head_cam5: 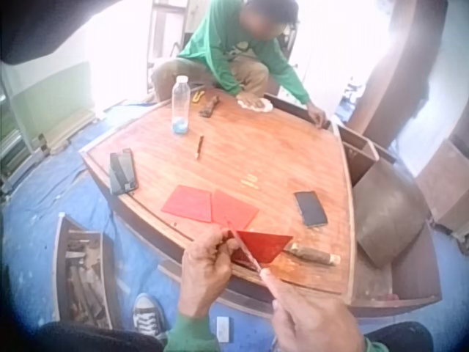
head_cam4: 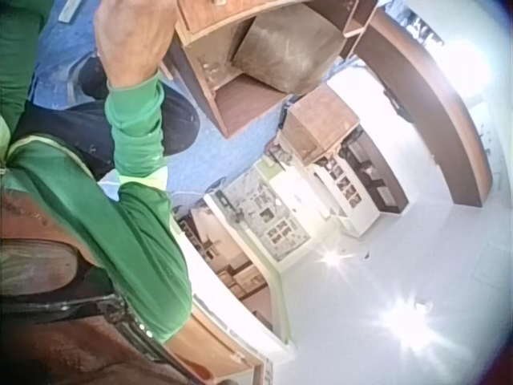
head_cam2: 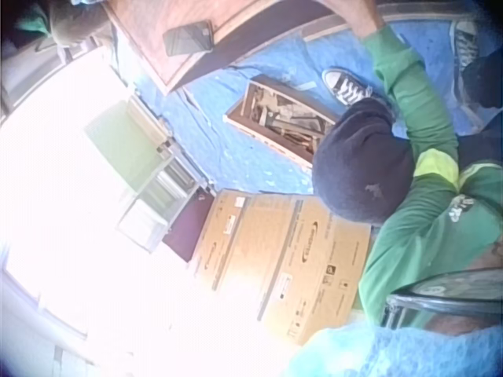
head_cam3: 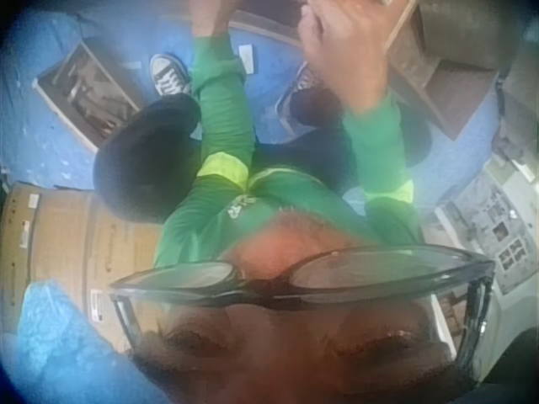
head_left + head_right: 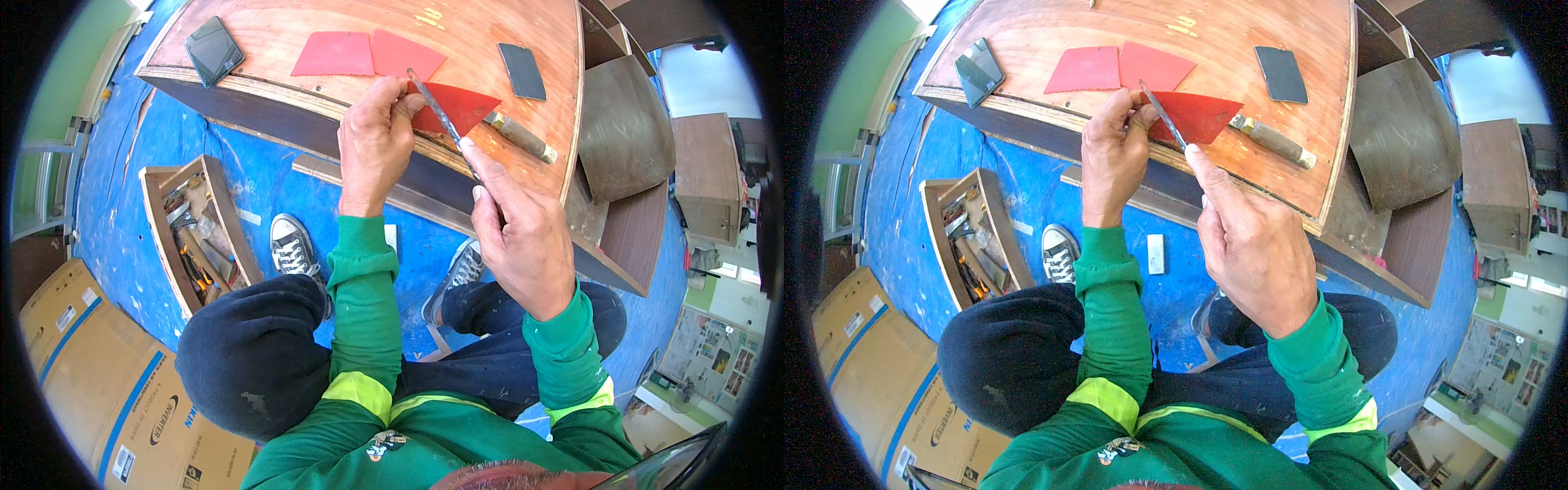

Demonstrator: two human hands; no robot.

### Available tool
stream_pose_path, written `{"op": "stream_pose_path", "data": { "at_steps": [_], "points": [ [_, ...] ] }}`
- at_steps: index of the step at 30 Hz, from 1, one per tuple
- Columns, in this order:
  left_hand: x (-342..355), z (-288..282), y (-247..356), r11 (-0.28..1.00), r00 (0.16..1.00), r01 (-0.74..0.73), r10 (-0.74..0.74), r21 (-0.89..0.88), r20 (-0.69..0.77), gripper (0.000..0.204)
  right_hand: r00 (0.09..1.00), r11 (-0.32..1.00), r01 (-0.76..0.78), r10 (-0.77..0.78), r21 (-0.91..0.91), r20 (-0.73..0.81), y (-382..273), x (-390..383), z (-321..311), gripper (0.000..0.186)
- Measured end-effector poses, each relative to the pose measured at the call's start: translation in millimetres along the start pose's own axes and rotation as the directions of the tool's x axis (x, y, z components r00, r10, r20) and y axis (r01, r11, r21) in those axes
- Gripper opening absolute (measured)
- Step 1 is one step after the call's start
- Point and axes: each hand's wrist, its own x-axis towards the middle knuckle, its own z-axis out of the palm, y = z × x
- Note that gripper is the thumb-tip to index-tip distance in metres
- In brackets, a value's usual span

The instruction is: The person sits on the floor and uses a metal scoring tool to make a straight line on a red rectangular sheet. They hold the sheet in their left hand and score it with their right hand, then place the sheet on a nearby wooden surface and continue scoring.

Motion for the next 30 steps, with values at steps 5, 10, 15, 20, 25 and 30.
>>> {"op": "stream_pose_path", "data": {
  "at_steps": [5,10,15,20,25,30],
  "points": [
    [0.5,-0.3,-3.4,0.998,0.999,-0.047,0.047,0.052,-0.005,0.009,1.000,0.999,0.026,-0.026,-0.048,-0.010,-1.0,-1.9,0.1,0.060],
    [-1.1,1.7,-2.5,0.998,0.998,-0.056,0.057,0.024,-0.024,0.008,0.999,0.996,0.033,-0.037,-0.087,-0.039,-2.0,0.0,6.9,0.053],
    [-1.4,1.5,1.3,1.000,0.999,-0.014,0.014,-0.011,-0.032,0.005,0.995,0.987,0.096,-0.099,-0.127,-0.017,4.7,25.3,18.2,0.058],
    [-1.2,1.3,-1.3,1.000,0.999,-0.008,0.009,0.029,-0.036,0.006,0.989,0.983,0.132,-0.138,-0.126,-0.043,2.8,56.4,34.3,0.052],
    [-1.9,1.1,0.3,1.000,0.999,-0.012,0.012,-0.019,-0.040,0.008,0.993,0.985,0.106,-0.112,-0.134,-0.039,1.3,88.7,43.2,0.047],
    [-1.9,0.9,-1.5,0.999,0.999,0.017,-0.018,-0.030,-0.028,0.010,0.983,0.988,0.126,-0.136,-0.087,-0.120,-2.3,77.6,32.6,0.048]
  ]
}}
